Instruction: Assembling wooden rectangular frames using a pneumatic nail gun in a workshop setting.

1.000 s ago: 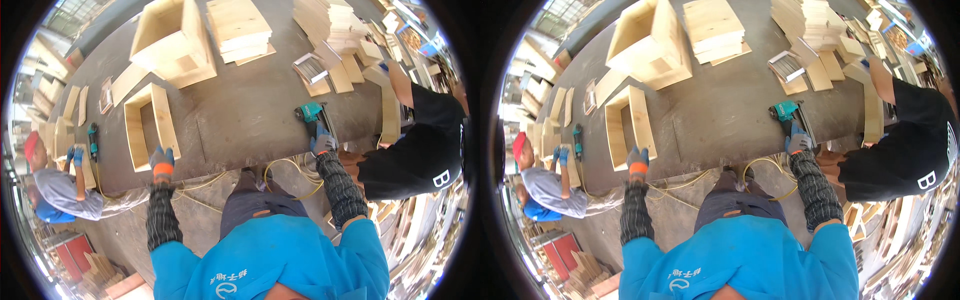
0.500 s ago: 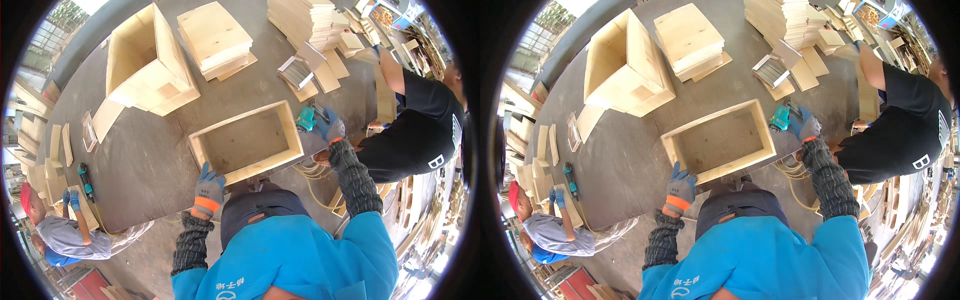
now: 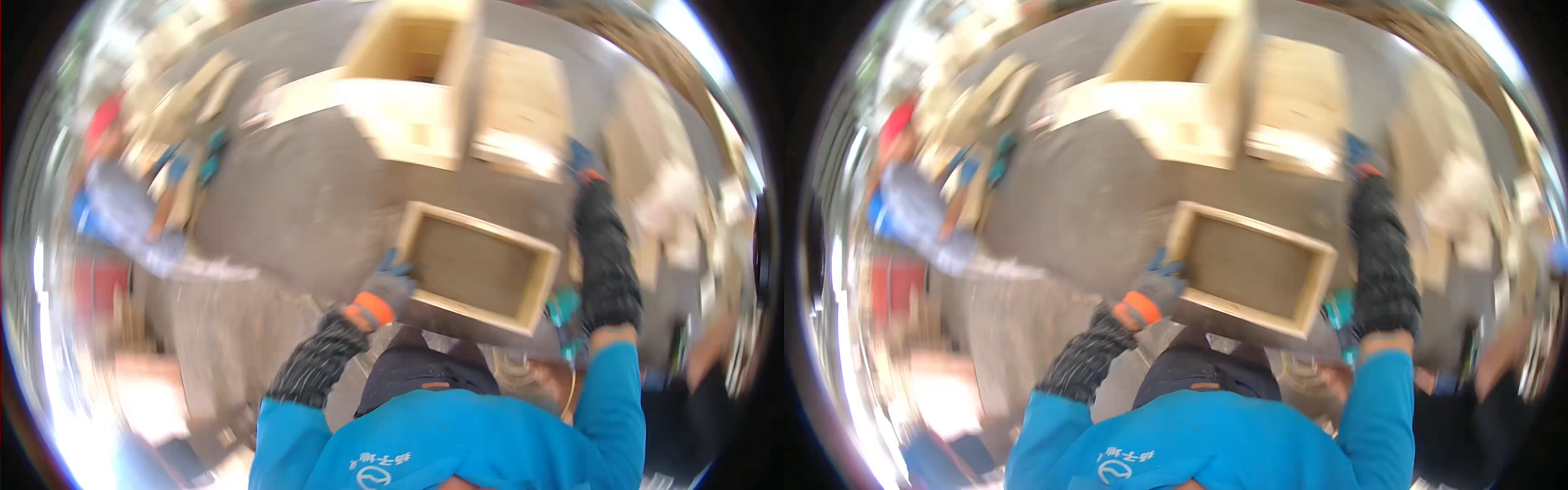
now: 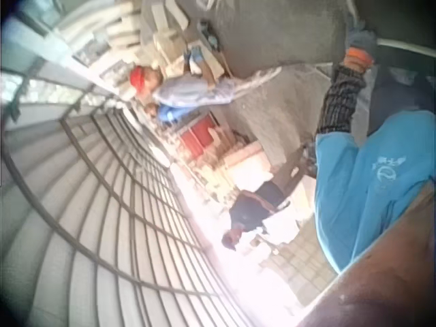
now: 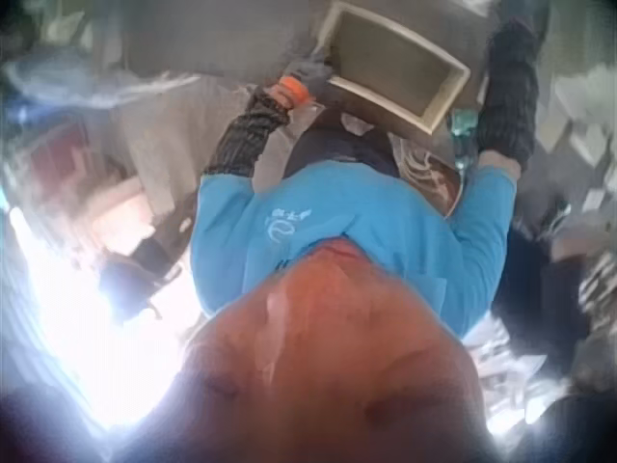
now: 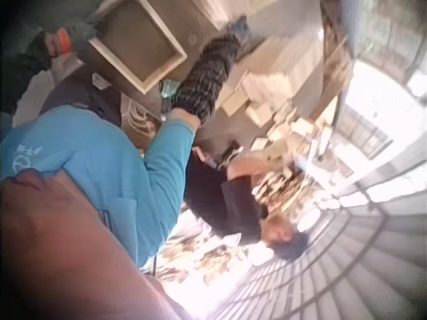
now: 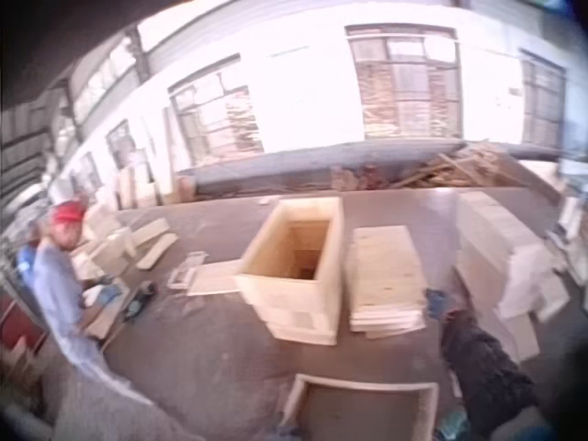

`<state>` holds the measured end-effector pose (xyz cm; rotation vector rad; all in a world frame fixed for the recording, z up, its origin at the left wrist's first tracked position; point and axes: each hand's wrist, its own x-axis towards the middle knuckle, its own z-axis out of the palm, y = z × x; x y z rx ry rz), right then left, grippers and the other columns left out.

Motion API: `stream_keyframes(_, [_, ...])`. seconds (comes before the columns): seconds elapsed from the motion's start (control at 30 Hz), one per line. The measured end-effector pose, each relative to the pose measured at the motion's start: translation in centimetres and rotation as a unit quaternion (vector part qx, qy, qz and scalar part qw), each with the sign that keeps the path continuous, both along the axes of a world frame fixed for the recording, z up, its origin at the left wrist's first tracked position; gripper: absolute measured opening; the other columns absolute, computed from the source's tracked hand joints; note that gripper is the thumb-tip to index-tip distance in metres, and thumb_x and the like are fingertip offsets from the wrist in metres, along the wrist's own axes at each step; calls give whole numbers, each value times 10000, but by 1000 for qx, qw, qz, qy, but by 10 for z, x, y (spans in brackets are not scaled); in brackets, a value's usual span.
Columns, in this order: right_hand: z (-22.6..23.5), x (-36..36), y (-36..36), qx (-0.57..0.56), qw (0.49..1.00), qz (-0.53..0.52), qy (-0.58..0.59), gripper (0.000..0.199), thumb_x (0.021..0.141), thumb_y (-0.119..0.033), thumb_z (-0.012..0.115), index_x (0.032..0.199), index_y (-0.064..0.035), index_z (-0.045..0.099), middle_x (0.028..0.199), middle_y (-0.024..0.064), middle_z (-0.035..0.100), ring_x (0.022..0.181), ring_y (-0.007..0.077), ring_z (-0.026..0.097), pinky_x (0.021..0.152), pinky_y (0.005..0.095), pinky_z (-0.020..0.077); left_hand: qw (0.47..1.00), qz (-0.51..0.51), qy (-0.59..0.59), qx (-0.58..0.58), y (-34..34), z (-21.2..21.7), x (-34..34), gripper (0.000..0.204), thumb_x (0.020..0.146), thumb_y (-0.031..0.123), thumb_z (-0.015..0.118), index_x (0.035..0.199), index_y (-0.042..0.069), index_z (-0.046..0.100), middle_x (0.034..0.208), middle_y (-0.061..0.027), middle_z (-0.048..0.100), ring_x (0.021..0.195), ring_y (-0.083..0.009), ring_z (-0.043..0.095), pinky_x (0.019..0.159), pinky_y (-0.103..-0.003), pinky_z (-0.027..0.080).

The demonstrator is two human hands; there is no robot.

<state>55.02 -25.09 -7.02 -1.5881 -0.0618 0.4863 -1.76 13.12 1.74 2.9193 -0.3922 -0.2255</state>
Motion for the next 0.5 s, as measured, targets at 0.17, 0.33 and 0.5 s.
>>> stream_keyframes(0.17, [-14, 73, 21, -23, 983, -10, 180, 636, 984, -397, 802, 1489, -54, 625, 1470, 101, 652, 1267, 270, 641, 1093, 416, 512, 918, -31, -232, 319, -11, -9, -11, 384, 839, 176, 672, 1214, 236, 724, 1372, -128, 646, 1369, -320, 552, 1268, -629, 313])
stream_keyframes(0.33, [16, 62, 1, 7, 976, -115, 183, 809, 946, -384, 849, 1572, -36, 475, 1505, 177, 589, 1326, 339, 603, 1171, 460, 491, 916, 346, -203, -18, -43, 0, -40, 514, 875, 165, 669, 1385, 211, 629, 1547, -117, 545, 1452, -342, 505, 1234, -609, 345])
stream_keyframes(0.5, [99, -8, -39, 145, 938, -153, 276, 576, 1074, -420, 652, 1527, -77, 558, 1487, 216, 614, 1365, 339, 586, 1152, 472, 502, 869, 451, -76, -190, -53, -15, -40, 665, 876, 92, 641, 1530, 182, 560, 1582, -165, 511, 1414, -399, 533, 1177, -544, 421])
